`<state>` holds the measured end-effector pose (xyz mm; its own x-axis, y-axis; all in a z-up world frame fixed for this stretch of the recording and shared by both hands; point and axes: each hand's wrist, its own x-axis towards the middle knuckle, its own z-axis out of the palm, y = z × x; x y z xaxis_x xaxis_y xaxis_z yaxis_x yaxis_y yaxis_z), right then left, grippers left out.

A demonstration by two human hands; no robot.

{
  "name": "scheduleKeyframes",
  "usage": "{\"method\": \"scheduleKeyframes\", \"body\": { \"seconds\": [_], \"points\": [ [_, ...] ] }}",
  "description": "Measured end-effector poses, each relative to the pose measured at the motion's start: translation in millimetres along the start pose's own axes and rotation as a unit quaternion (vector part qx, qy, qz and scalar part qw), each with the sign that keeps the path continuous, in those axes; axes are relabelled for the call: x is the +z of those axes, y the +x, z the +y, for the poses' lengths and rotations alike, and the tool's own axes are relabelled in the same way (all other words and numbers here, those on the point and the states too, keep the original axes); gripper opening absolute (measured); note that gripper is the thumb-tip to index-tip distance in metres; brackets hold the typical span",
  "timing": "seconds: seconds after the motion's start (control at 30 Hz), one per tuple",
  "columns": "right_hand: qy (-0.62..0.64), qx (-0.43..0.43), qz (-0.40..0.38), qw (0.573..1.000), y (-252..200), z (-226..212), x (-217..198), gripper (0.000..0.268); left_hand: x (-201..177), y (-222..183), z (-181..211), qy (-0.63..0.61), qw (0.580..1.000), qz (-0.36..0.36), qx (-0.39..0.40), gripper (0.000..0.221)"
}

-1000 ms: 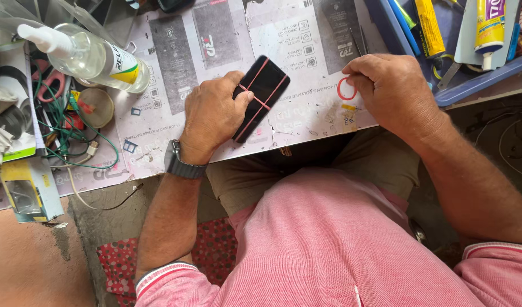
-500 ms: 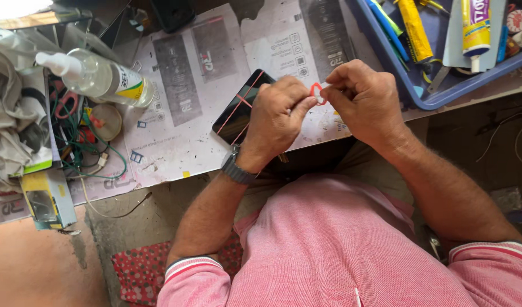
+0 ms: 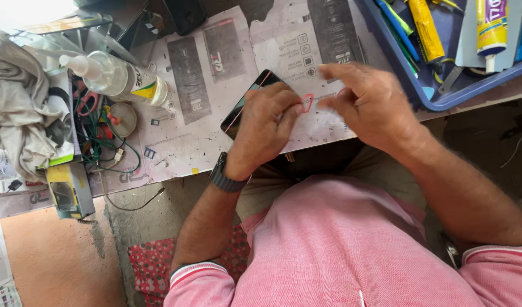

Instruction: The person secures a smartphone with multiple rubber bands while seated at a cluttered workbench. They repeatedly wrap and adjust the bands around the phone, then briefly inspect the device before placing it on the table.

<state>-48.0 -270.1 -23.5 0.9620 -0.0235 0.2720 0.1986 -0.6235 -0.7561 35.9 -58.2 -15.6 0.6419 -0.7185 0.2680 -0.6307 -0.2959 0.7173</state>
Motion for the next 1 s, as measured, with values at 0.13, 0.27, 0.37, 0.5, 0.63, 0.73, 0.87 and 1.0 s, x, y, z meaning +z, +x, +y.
{"method": "scheduleKeyframes", "body": {
  "seconds": [0.13, 0.27, 0.37, 0.5, 0.63, 0.73, 0.87, 1.0],
  "points": [
    [0.383, 0.11, -0.035, 0.916, -1, 3, 21, 0.034, -3, -6, 6, 0.013, 1.0, 0.006, 0.018, 0.004],
    [0.668, 0.243, -0.136, 0.689, -24, 15, 32, 0.026, -16, -18, 8, 0.095, 0.992, 0.074, 0.021, 0.004],
    [0.616, 0.355, -0.203, 0.674, -39, 13, 61, 0.014, -23, -28, 8, 0.132, 0.988, 0.058, 0.051, 0.004],
    [0.568, 0.359, -0.151, 0.725, -42, 9, 64, 0.024, -19, -39, 5, 0.092, 0.989, -0.107, 0.041, 0.013],
    [0.423, 0.341, -0.108, 0.833, -26, -8, 53, 0.037, -29, -20, -20, 0.29, 0.949, -0.028, -0.122, 0.053],
    [0.386, 0.369, -0.121, 0.837, -12, -17, 58, 0.044, -32, -10, -31, 0.306, 0.936, -0.035, -0.169, 0.062],
    [0.42, 0.386, -0.111, 0.814, -2, -21, 72, 0.046, -34, 7, -35, 0.284, 0.929, -0.09, -0.218, 0.057],
    [0.433, 0.375, -0.109, 0.812, 2, -28, 78, 0.046, -42, 10, -36, 0.108, 0.935, -0.124, -0.313, 0.036]
  ]
}}
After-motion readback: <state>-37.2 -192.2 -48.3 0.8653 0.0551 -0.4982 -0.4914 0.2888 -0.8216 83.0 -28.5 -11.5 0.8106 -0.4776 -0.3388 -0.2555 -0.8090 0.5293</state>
